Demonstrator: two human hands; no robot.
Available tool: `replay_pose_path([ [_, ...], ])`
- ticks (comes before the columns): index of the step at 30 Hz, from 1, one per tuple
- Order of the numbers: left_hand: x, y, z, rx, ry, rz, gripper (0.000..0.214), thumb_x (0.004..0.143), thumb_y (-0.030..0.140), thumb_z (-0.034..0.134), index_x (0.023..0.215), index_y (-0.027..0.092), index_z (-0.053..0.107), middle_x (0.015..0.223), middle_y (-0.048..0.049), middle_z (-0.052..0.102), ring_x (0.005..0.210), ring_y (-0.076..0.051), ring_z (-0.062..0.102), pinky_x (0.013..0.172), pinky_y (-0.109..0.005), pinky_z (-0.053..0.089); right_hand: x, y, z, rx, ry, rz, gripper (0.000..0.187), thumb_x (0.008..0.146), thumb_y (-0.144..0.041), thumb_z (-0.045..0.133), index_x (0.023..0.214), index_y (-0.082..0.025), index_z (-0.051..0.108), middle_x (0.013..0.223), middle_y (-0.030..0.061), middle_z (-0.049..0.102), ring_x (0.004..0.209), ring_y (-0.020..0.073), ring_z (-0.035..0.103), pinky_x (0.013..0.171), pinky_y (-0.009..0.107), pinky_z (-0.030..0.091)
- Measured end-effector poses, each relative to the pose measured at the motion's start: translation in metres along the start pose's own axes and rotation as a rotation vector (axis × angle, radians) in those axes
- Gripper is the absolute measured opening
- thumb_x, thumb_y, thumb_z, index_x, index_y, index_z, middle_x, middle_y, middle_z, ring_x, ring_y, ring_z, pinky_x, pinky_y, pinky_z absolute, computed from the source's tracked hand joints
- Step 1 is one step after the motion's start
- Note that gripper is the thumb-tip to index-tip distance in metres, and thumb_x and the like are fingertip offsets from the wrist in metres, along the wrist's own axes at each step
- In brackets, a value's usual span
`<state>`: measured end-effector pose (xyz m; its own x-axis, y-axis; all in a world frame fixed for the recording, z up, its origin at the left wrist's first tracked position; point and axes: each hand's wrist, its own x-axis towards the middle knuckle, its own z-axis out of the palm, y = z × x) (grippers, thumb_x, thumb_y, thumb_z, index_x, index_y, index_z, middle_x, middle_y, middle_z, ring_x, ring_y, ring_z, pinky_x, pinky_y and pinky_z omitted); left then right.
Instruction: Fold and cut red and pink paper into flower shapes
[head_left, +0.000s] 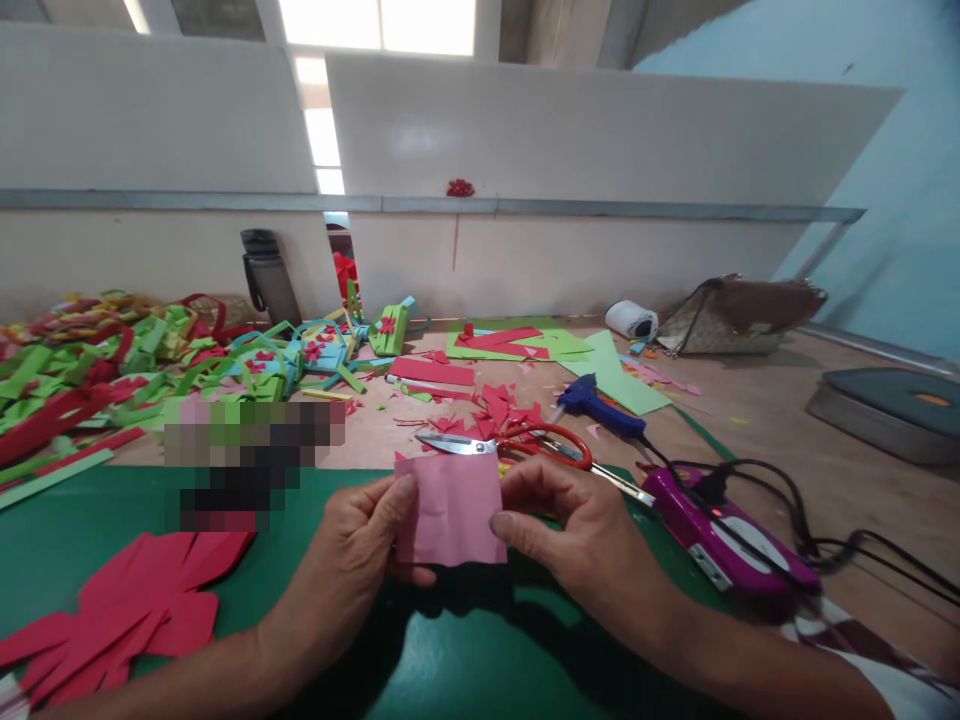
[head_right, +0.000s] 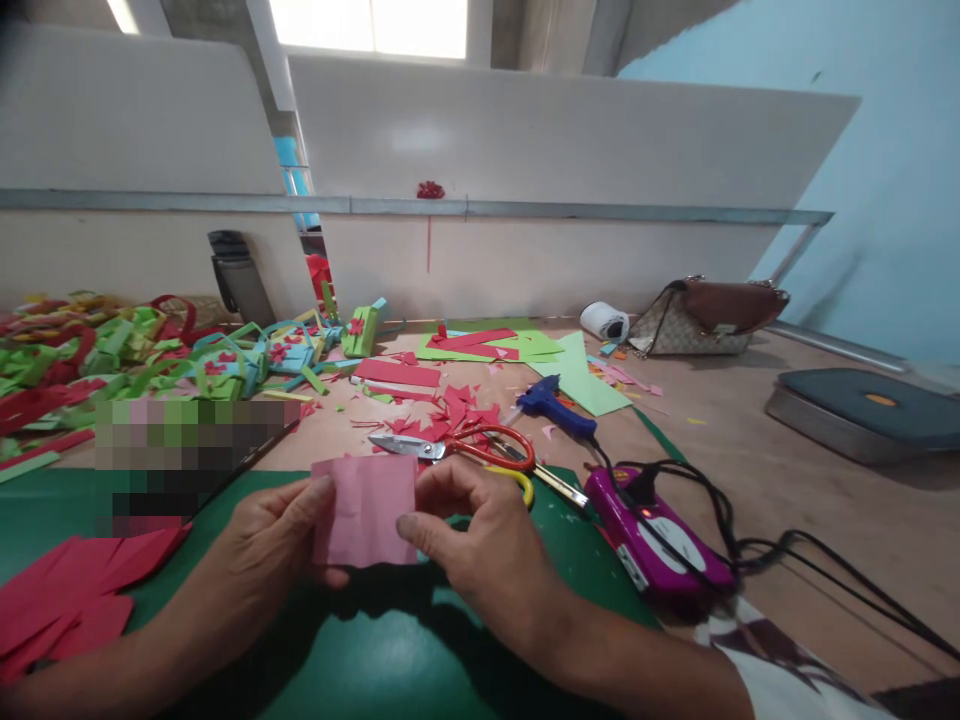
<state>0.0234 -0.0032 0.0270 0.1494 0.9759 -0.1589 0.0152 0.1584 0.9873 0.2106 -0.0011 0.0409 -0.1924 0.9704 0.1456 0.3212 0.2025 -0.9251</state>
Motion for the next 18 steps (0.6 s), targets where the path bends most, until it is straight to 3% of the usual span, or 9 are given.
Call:
replay_pose_path([
  [4, -0.0004, -0.0008, -0.0001, -0.025, -0.004, -0.008, 0.048, 0.080, 0.056, 0.053, 0.091, 0.012, 0.069, 0.067, -0.0041, 0.062, 0.059, -0.015, 0.055, 0.052, -0.028, 0.057, -0.0017, -0.0001, 0.0002, -0.051, 0.005, -0.046, 0.005, 0.072, -0.020, 0.065, 0.077, -0.018, 0.065, 0.077, 0.0019, 0.069, 0.072, 0.0169, 0.064, 0.068, 0.027, 0.050],
  [8, -0.0004, -0.0006, 0.0016, -0.041, -0.013, -0.008, 0.046, 0.079, 0.055, 0.055, 0.091, 0.013, 0.069, 0.068, -0.0041, 0.062, 0.058, -0.015, 0.054, 0.050, -0.027, 0.056, -0.0008, 0.0003, 0.0019, -0.084, -0.069, -0.108, 0.003, 0.075, -0.019, 0.064, 0.073, -0.018, 0.066, 0.073, -0.0007, 0.067, 0.070, 0.0150, 0.061, 0.067, 0.024, 0.046],
  [10, 0.0002, -0.0006, 0.0022, -0.049, -0.016, -0.006, 0.044, 0.078, 0.054, 0.057, 0.091, 0.014, 0.069, 0.069, -0.0035, 0.061, 0.058, -0.014, 0.053, 0.049, -0.027, 0.055, 0.0000, 0.0008, 0.0027, -0.114, -0.100, -0.124, 0.011, 0.079, -0.018, 0.060, 0.068, -0.017, 0.063, 0.067, -0.0022, 0.063, 0.065, 0.0134, 0.057, 0.062, 0.022, 0.043],
  [18, 0.0025, -0.0047, -0.0051, -0.110, -0.020, 0.002, 0.038, 0.081, 0.050, 0.056, 0.090, 0.015, 0.068, 0.070, -0.0029, 0.059, 0.058, -0.012, 0.050, 0.052, -0.026, 0.054, 0.0047, 0.0055, -0.0058, -0.156, -0.042, -0.167, 0.015, 0.085, -0.018, 0.049, 0.073, -0.018, 0.058, 0.071, -0.0005, 0.061, 0.067, 0.0149, 0.055, 0.062, 0.025, 0.042],
])
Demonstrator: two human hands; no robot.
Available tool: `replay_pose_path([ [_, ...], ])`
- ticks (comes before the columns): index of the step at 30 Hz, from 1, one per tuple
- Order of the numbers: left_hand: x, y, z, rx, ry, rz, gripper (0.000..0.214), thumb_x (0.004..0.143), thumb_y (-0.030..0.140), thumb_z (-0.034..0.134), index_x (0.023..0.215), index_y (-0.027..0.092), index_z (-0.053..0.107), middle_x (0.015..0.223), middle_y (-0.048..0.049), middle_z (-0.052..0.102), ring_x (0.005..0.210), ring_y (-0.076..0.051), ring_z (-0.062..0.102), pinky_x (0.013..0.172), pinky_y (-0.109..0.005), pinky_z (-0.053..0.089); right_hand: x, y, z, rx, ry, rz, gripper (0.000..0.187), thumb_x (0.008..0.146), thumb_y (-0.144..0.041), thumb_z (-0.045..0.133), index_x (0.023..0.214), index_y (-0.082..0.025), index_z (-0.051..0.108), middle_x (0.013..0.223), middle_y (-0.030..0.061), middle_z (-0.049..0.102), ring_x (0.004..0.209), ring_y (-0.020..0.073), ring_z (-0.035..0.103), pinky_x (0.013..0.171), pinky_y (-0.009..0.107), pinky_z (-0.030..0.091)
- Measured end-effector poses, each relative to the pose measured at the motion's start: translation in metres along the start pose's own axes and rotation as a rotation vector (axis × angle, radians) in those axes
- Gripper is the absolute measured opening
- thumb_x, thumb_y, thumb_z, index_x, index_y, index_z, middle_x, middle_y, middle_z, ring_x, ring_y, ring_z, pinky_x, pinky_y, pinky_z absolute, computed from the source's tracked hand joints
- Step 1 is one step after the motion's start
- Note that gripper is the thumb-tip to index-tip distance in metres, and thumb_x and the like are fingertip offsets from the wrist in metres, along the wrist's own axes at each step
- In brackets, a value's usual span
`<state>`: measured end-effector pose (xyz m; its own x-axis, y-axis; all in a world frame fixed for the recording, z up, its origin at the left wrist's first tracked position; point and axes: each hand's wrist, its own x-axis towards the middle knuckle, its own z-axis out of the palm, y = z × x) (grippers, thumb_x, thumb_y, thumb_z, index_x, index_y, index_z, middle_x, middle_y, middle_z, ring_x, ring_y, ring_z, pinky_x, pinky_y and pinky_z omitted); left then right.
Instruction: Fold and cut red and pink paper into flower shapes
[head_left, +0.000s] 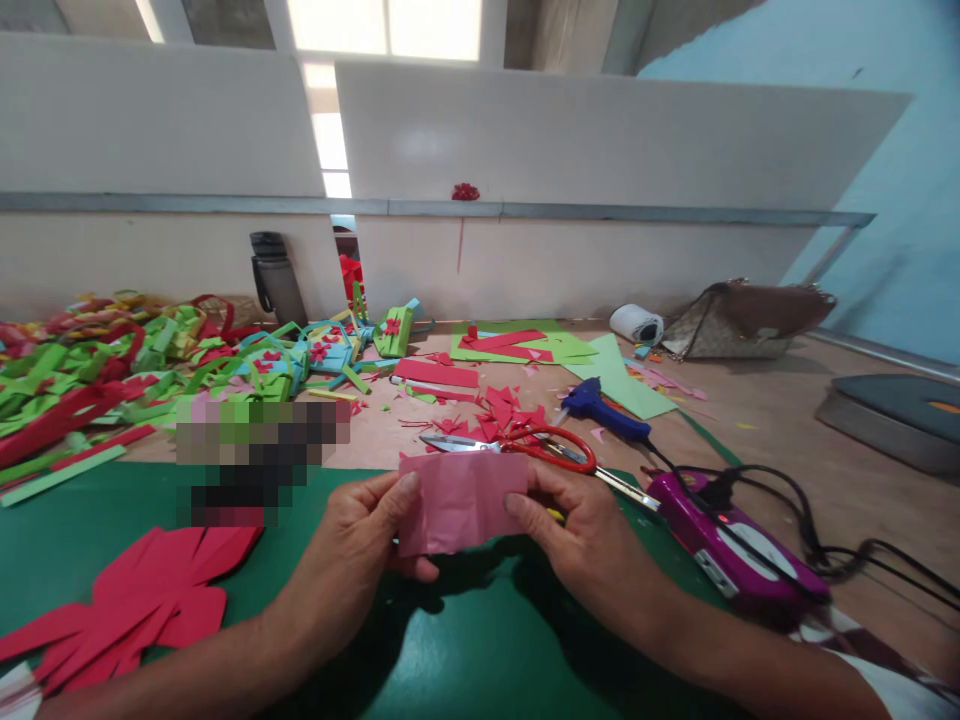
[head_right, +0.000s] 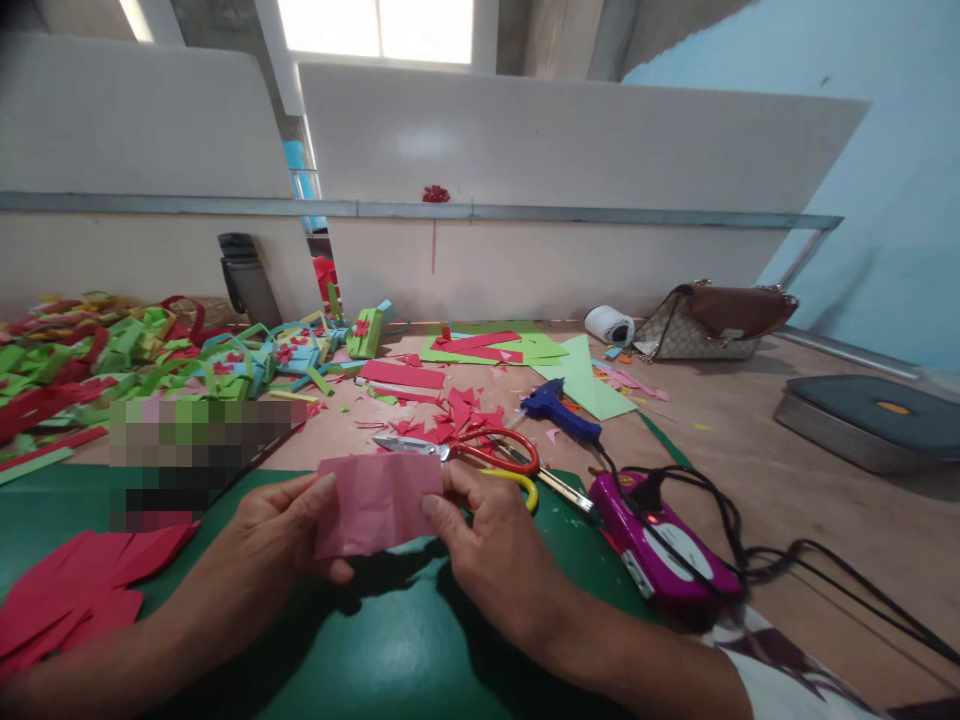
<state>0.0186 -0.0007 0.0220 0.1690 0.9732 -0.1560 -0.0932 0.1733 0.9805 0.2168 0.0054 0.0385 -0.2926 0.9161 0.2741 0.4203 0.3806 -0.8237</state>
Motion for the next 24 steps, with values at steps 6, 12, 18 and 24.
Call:
replay_pose_path([
  [6, 0.003, 0.004, -0.002, -0.017, -0.033, -0.061, 0.039, 0.082, 0.050, 0.054, 0.074, 0.013, 0.063, 0.061, -0.0013, 0.056, 0.053, -0.011, 0.049, 0.051, -0.023, 0.048, 0.008, -0.011, -0.025, -0.142, -0.123, -0.093, 0.015, 0.085, -0.019, 0.054, 0.075, -0.021, 0.064, 0.069, -0.0025, 0.065, 0.063, 0.0130, 0.057, 0.057, 0.022, 0.041],
  [12, -0.005, 0.004, -0.001, -0.034, -0.222, -0.066, 0.038, 0.083, 0.050, 0.053, 0.070, 0.014, 0.059, 0.062, -0.0008, 0.055, 0.054, -0.011, 0.047, 0.053, -0.022, 0.042, 0.022, -0.030, -0.013, -0.432, -0.216, -0.148, 0.020, 0.079, -0.016, 0.060, 0.060, -0.018, 0.060, 0.060, -0.0018, 0.062, 0.058, 0.0133, 0.055, 0.054, 0.025, 0.037],
  [18, -0.007, 0.002, -0.001, 0.049, -0.173, -0.001, 0.043, 0.082, 0.051, 0.054, 0.057, 0.015, 0.050, 0.051, 0.0038, 0.043, 0.048, -0.008, 0.034, 0.047, -0.020, 0.029, 0.027, -0.027, 0.002, -0.350, -0.063, -0.157, 0.022, 0.073, -0.006, 0.059, 0.055, -0.018, 0.054, 0.091, 0.0028, 0.067, 0.080, 0.0166, 0.060, 0.072, 0.028, 0.040],
  [24, -0.008, 0.000, 0.002, 0.064, -0.144, -0.046, 0.041, 0.077, 0.054, 0.057, 0.063, 0.016, 0.058, 0.055, 0.0017, 0.052, 0.053, -0.012, 0.047, 0.052, -0.022, 0.037, 0.023, -0.018, 0.006, -0.222, -0.049, -0.131, 0.024, 0.074, -0.008, 0.057, 0.054, -0.019, 0.051, 0.084, 0.0007, 0.070, 0.079, 0.0177, 0.062, 0.072, 0.029, 0.043],
])
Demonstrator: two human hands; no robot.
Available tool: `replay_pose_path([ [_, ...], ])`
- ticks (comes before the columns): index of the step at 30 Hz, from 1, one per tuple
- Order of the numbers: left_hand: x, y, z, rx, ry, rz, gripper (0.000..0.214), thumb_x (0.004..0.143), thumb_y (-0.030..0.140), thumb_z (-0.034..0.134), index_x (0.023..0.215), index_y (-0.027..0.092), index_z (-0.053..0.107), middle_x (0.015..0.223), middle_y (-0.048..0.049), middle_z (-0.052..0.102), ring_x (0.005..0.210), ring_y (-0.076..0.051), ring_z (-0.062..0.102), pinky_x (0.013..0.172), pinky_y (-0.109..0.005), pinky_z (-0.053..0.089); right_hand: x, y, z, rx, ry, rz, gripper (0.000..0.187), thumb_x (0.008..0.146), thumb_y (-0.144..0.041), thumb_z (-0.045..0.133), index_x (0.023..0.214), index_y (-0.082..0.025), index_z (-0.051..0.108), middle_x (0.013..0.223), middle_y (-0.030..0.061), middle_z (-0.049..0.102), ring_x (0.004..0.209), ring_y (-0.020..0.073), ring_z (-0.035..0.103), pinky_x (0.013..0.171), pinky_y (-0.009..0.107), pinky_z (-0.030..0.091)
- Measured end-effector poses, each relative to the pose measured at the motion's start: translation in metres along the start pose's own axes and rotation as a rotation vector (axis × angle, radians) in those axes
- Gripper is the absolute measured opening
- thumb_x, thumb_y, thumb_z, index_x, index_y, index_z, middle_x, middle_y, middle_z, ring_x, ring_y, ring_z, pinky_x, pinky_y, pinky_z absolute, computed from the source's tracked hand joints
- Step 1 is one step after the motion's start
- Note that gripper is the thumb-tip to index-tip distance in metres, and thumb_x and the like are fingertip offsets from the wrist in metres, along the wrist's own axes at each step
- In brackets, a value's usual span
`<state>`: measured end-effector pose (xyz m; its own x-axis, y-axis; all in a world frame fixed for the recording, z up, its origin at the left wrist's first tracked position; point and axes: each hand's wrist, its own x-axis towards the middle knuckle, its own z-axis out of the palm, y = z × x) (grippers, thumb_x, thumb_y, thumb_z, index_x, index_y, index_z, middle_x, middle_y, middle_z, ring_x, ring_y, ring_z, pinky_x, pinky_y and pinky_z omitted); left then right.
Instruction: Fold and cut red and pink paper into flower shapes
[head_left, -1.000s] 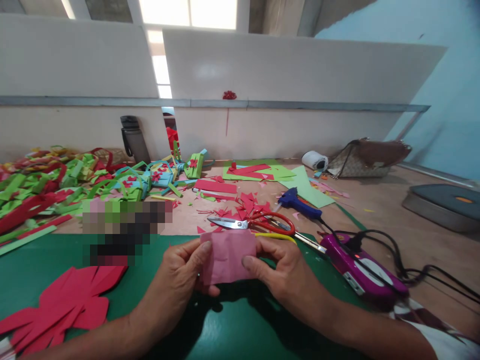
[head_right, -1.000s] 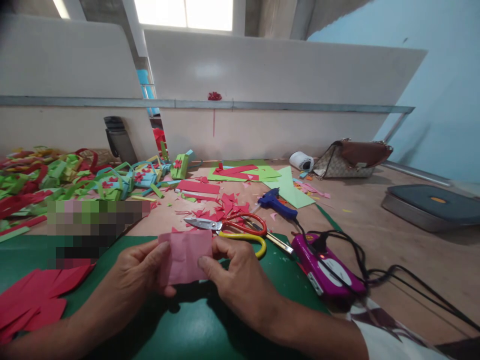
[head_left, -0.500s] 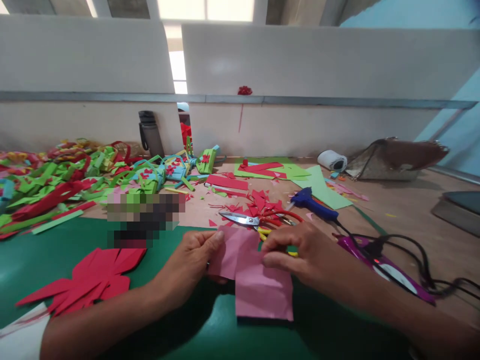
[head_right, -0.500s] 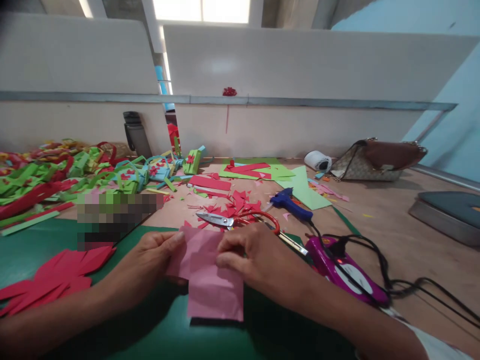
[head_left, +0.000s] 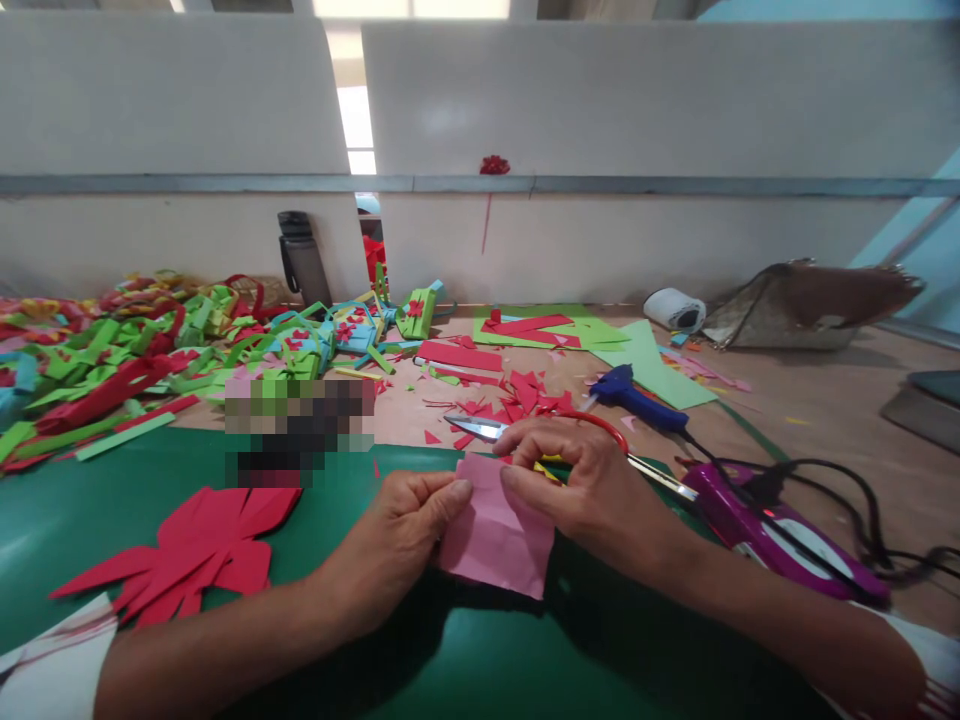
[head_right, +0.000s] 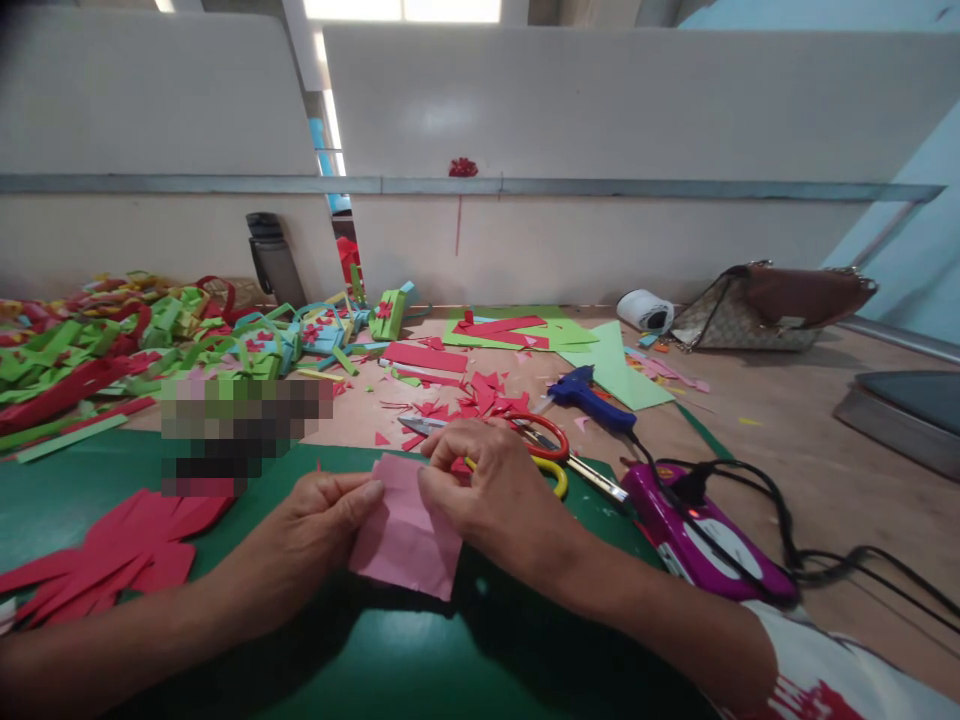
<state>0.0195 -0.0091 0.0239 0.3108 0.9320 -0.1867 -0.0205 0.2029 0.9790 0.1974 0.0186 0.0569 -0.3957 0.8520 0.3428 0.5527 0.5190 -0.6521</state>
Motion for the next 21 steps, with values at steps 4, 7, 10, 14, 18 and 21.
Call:
replay_pose_path([
  [4, -0.0006, 0.0013, 0.0015, -0.003, 0.002, -0.008, 0.039, 0.077, 0.053, 0.057, 0.064, 0.016, 0.060, 0.055, 0.0006, 0.054, 0.054, -0.014, 0.050, 0.052, -0.023, 0.039, -0.0015, 0.0006, 0.0020, 0.019, -0.027, 0.005, 0.024, 0.075, -0.008, 0.054, 0.055, -0.020, 0.050, 0.076, -0.0010, 0.069, 0.076, 0.0178, 0.062, 0.072, 0.031, 0.044],
  [7, -0.0004, 0.0016, 0.0018, 0.016, 0.016, -0.027, 0.039, 0.076, 0.053, 0.059, 0.065, 0.016, 0.061, 0.054, 0.0000, 0.055, 0.054, -0.015, 0.052, 0.051, -0.023, 0.040, -0.0010, 0.0014, 0.0030, 0.026, -0.033, 0.008, 0.024, 0.074, -0.008, 0.054, 0.054, -0.020, 0.050, 0.075, -0.0006, 0.069, 0.075, 0.0183, 0.062, 0.071, 0.032, 0.044],
  [10, -0.0004, 0.0013, 0.0020, 0.010, 0.020, -0.029, 0.039, 0.076, 0.052, 0.059, 0.066, 0.015, 0.062, 0.053, 0.0004, 0.054, 0.054, -0.015, 0.052, 0.051, -0.022, 0.040, -0.0011, 0.0024, 0.0034, 0.030, -0.040, 0.009, 0.024, 0.074, -0.008, 0.054, 0.054, -0.020, 0.050, 0.075, -0.0004, 0.070, 0.076, 0.0184, 0.062, 0.071, 0.031, 0.043],
  [14, -0.0010, 0.0010, 0.0025, -0.025, -0.015, -0.023, 0.037, 0.076, 0.051, 0.059, 0.070, 0.015, 0.064, 0.055, 0.0002, 0.056, 0.055, -0.014, 0.053, 0.052, -0.023, 0.042, -0.0021, 0.0029, 0.0036, 0.046, -0.048, 0.013, 0.025, 0.074, -0.008, 0.055, 0.053, -0.020, 0.048, 0.074, -0.0013, 0.069, 0.074, 0.0175, 0.062, 0.072, 0.031, 0.043],
  [18, -0.0003, 0.0014, 0.0016, -0.083, -0.052, -0.011, 0.035, 0.080, 0.049, 0.057, 0.081, 0.015, 0.067, 0.064, -0.0008, 0.061, 0.058, -0.014, 0.054, 0.058, -0.023, 0.043, -0.0026, 0.0019, 0.0032, 0.059, -0.018, 0.059, 0.015, 0.073, -0.012, 0.060, 0.061, -0.020, 0.055, 0.073, -0.0014, 0.066, 0.073, 0.0169, 0.061, 0.070, 0.030, 0.045],
  [21, 0.0011, 0.0016, -0.0010, -0.135, -0.051, 0.029, 0.032, 0.085, 0.045, 0.053, 0.093, 0.017, 0.068, 0.074, -0.0020, 0.066, 0.064, -0.014, 0.056, 0.062, -0.023, 0.044, -0.0037, 0.0010, 0.0017, 0.222, 0.014, 0.195, 0.031, 0.066, -0.014, 0.068, 0.095, -0.020, 0.059, 0.086, 0.0002, 0.067, 0.081, 0.0182, 0.062, 0.069, 0.029, 0.048],
])
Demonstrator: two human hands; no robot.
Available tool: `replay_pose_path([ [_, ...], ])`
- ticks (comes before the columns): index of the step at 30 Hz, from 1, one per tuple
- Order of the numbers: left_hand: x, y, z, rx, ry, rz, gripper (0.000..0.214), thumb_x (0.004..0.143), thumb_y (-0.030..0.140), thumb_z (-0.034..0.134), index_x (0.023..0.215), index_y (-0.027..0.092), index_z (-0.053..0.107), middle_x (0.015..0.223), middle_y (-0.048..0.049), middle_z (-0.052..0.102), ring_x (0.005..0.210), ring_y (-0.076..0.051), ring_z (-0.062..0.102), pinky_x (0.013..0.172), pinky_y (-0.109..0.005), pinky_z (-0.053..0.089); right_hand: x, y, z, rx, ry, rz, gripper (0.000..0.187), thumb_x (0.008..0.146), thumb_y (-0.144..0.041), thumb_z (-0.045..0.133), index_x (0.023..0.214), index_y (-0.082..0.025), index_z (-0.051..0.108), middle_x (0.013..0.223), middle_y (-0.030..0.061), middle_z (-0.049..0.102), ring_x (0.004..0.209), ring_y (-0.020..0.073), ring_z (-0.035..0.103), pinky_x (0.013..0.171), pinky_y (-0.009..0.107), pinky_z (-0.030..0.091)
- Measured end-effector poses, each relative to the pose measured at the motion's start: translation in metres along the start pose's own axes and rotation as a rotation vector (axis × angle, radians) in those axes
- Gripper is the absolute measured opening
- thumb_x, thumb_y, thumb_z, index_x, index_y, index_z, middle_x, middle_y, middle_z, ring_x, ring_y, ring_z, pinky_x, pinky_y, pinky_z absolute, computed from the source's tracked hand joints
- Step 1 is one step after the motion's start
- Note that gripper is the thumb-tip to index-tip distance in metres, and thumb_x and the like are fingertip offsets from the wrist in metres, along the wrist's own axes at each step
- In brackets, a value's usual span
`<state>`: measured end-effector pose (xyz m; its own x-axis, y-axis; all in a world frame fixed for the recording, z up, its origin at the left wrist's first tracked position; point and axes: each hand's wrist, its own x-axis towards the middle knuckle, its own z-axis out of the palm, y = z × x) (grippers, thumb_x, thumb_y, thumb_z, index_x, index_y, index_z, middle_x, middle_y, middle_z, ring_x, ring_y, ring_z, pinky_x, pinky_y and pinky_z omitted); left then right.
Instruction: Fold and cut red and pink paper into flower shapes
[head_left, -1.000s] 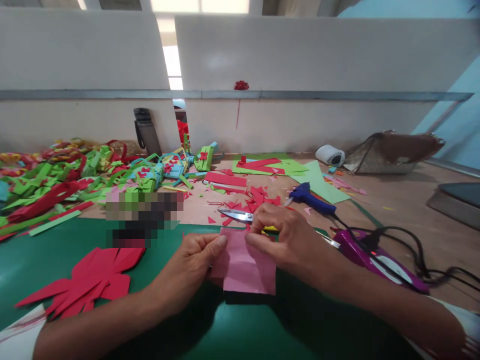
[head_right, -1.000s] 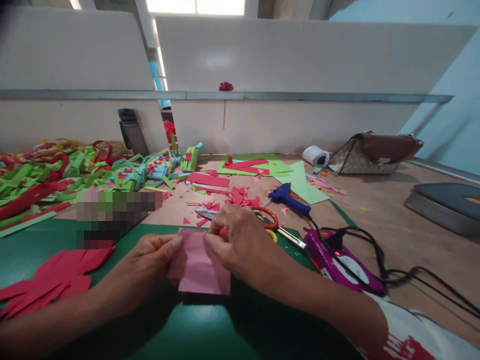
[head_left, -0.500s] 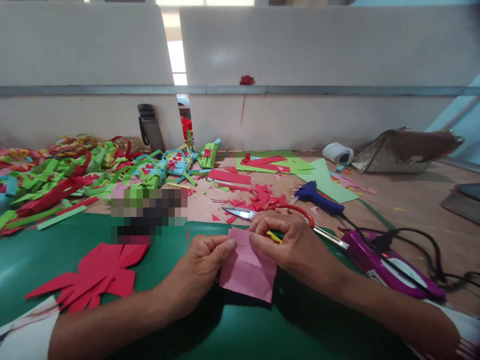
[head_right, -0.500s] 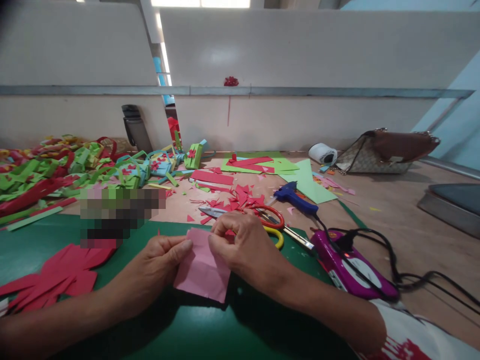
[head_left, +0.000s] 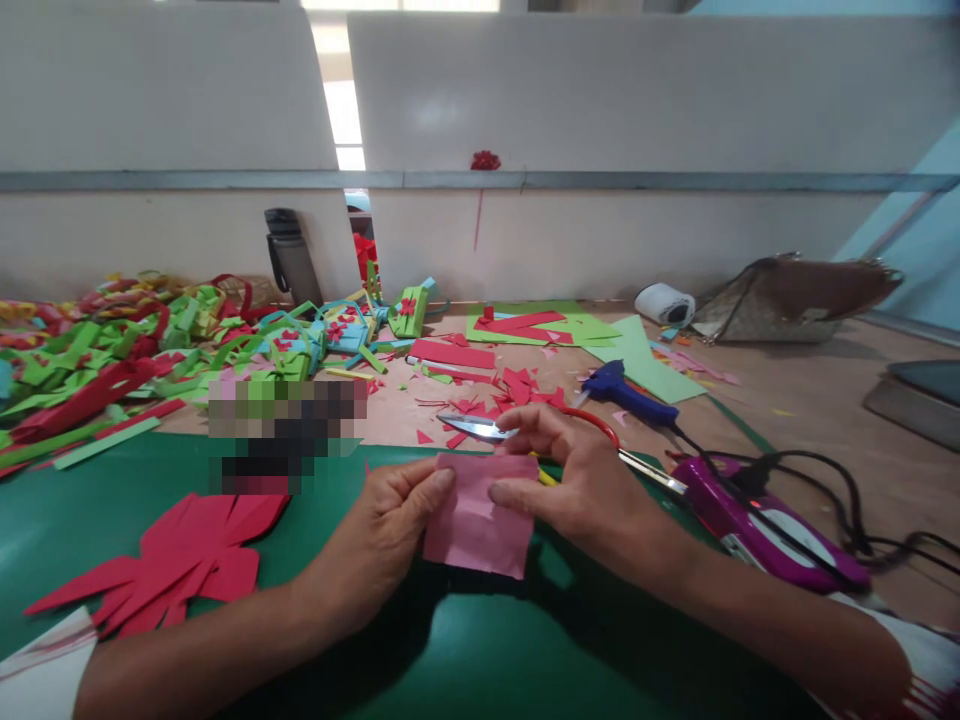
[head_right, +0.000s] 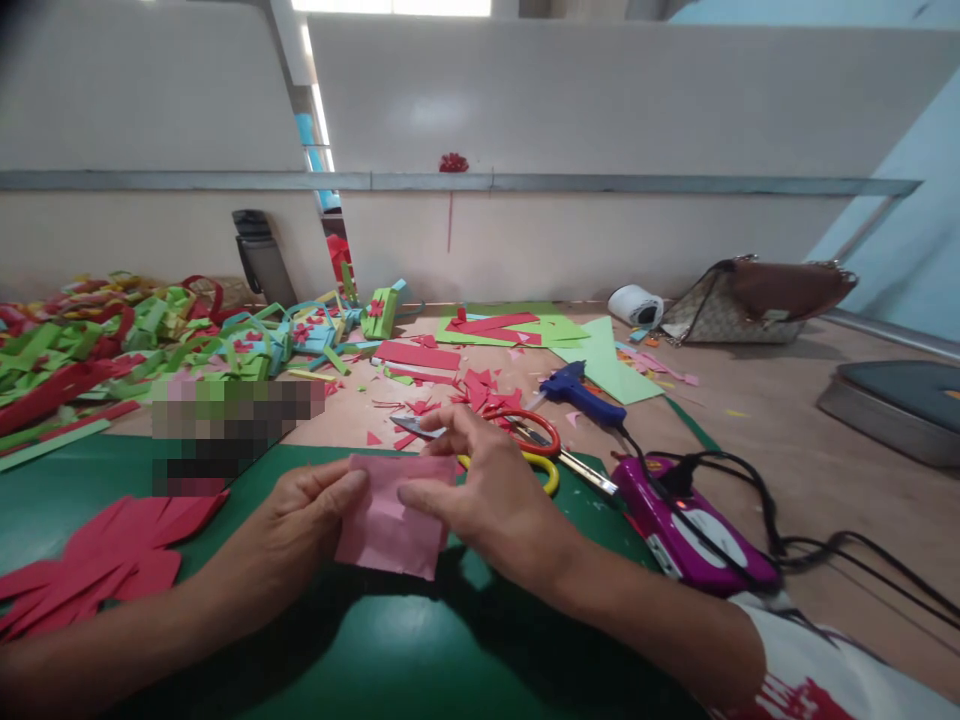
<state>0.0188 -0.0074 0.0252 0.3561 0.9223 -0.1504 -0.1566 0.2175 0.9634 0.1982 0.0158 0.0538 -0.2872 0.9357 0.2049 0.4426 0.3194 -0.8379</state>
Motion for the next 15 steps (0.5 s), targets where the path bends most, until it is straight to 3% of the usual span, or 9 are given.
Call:
replay_pose_path([
  [2, 0.0008, 0.0004, -0.0019, -0.013, 0.017, 0.017, 0.031, 0.086, 0.042, 0.052, 0.098, 0.018, 0.068, 0.079, -0.0030, 0.067, 0.070, -0.016, 0.058, 0.066, -0.025, 0.046, -0.0017, -0.0003, -0.0015, 0.187, -0.040, 0.112, 0.047, 0.063, -0.013, 0.071, 0.107, -0.020, 0.055, 0.090, 0.0006, 0.067, 0.083, 0.0179, 0.063, 0.068, 0.027, 0.050],
  [4, 0.0013, 0.0009, -0.0031, 0.002, 0.024, 0.009, 0.031, 0.087, 0.041, 0.052, 0.100, 0.018, 0.067, 0.081, -0.0041, 0.068, 0.074, -0.019, 0.060, 0.069, -0.027, 0.047, -0.0039, -0.0001, -0.0033, 0.301, -0.100, 0.171, 0.041, 0.064, -0.012, 0.070, 0.102, -0.019, 0.058, 0.085, -0.0001, 0.068, 0.079, 0.0164, 0.064, 0.065, 0.025, 0.050],
  [8, 0.0015, 0.0020, -0.0023, 0.025, 0.030, -0.017, 0.031, 0.085, 0.042, 0.054, 0.098, 0.018, 0.068, 0.082, -0.0045, 0.069, 0.069, -0.019, 0.060, 0.066, -0.028, 0.048, -0.0081, 0.0013, -0.0060, 0.278, -0.147, 0.161, 0.005, 0.073, -0.018, 0.064, 0.078, -0.017, 0.064, 0.074, -0.0006, 0.067, 0.067, 0.0134, 0.060, 0.060, 0.023, 0.047],
  [13, -0.0003, 0.0043, 0.0008, 0.106, 0.129, -0.027, 0.035, 0.081, 0.047, 0.057, 0.088, 0.016, 0.069, 0.065, -0.0022, 0.065, 0.055, -0.015, 0.054, 0.052, -0.022, 0.042, -0.0095, 0.0033, -0.0045, 0.230, -0.138, 0.139, 0.016, 0.076, -0.019, 0.062, 0.060, -0.016, 0.061, 0.062, -0.0012, 0.062, 0.059, 0.0124, 0.055, 0.057, 0.023, 0.042],
  [15, -0.0003, 0.0050, 0.0018, 0.118, 0.144, -0.034, 0.036, 0.080, 0.049, 0.057, 0.083, 0.015, 0.069, 0.060, -0.0009, 0.062, 0.051, -0.013, 0.050, 0.051, -0.022, 0.041, -0.0090, 0.0045, -0.0034, 0.235, -0.121, 0.129, 0.017, 0.078, -0.021, 0.061, 0.062, -0.016, 0.059, 0.060, -0.0018, 0.059, 0.058, 0.0118, 0.053, 0.056, 0.023, 0.041],
])
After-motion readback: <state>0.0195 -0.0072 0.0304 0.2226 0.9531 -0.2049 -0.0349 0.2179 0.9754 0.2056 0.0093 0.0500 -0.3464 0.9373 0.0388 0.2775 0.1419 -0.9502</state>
